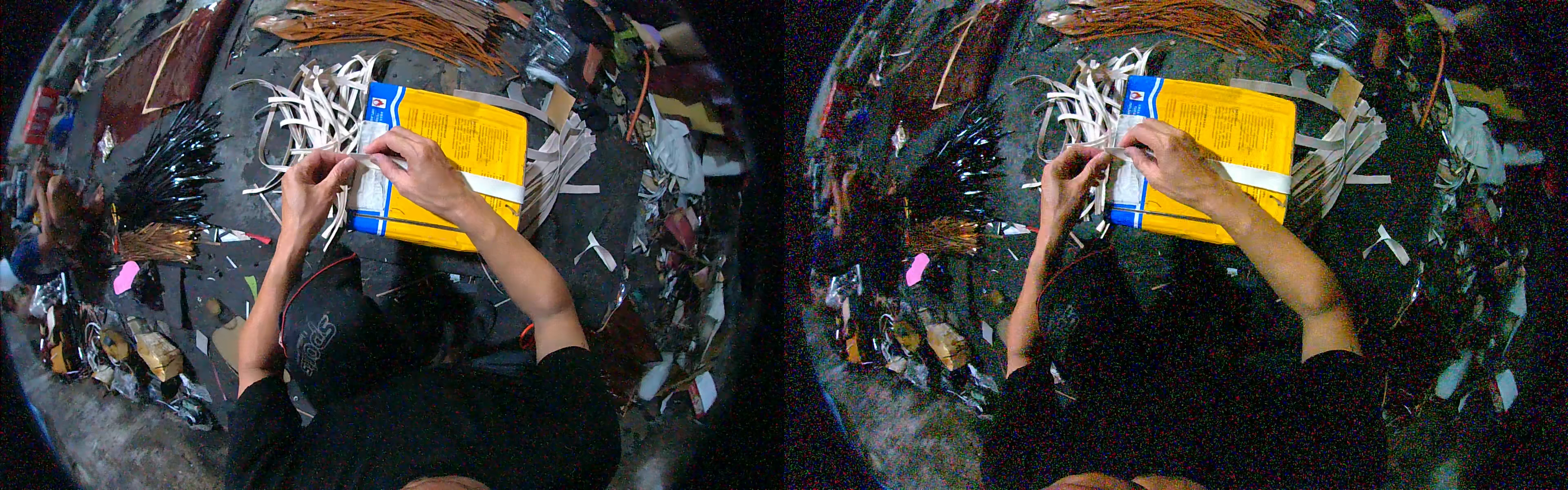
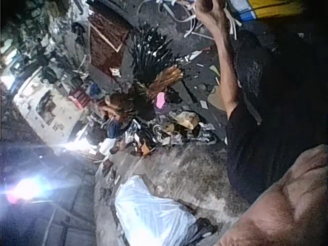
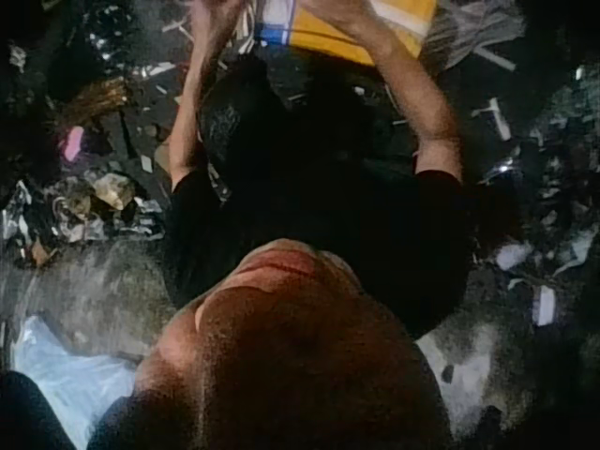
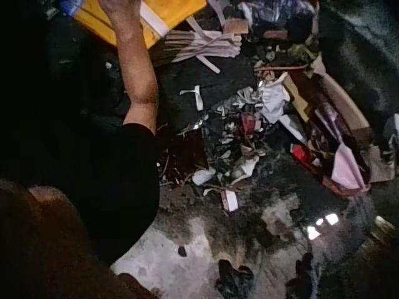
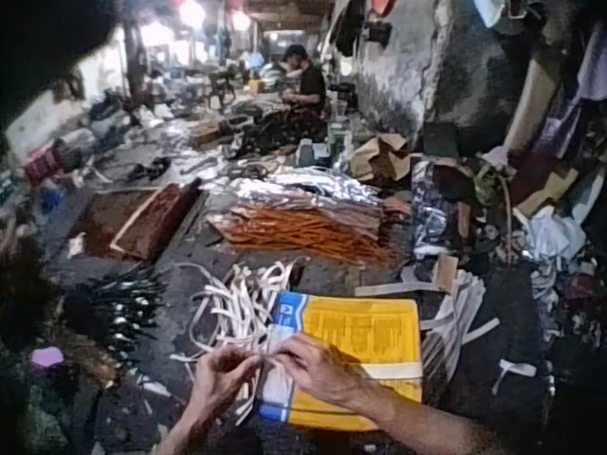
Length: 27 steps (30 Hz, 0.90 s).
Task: The person wraps a yellow and blue rectangular package with white tape. They repeatedly pull strips of tape, place them across the package, and smooth them down by hand. The person works on a cluttered floor with other materials nearby.
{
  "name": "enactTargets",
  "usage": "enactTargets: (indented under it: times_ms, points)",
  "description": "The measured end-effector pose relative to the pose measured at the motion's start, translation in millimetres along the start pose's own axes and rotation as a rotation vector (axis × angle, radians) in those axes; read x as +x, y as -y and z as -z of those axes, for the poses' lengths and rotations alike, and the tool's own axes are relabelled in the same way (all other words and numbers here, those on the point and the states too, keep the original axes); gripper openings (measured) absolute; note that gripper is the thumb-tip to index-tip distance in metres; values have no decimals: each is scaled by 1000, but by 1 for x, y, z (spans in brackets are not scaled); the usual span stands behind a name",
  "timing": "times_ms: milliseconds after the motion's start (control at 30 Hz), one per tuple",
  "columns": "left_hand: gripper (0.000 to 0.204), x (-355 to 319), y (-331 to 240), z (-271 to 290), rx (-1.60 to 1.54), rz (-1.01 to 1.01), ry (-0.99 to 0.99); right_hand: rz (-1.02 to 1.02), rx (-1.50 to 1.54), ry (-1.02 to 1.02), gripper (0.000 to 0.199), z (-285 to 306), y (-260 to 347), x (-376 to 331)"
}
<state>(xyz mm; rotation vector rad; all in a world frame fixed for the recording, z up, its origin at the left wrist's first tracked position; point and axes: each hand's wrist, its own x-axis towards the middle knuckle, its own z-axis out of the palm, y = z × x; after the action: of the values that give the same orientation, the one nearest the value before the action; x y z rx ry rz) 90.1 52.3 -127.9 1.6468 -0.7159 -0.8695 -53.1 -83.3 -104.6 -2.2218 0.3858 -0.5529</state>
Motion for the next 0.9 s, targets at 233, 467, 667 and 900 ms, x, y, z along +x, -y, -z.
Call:
enactTargets:
  times_ms: [233,467,667,900]
  points:
    - [20,8,10,-3,-144,-2,45,89,-71,-69,11,-4,-7,1]
    - [16,14,16,-8,-371,141,103,232,-190,-34,19,-5,-9,-1]
    - [14,20,21,-11,-311,99,110,259,-319,-19,18,-9,-5,-3]
    - [20,5,20,-10,-558,180,66,156,-228,-89,14,-16,-4,-2]
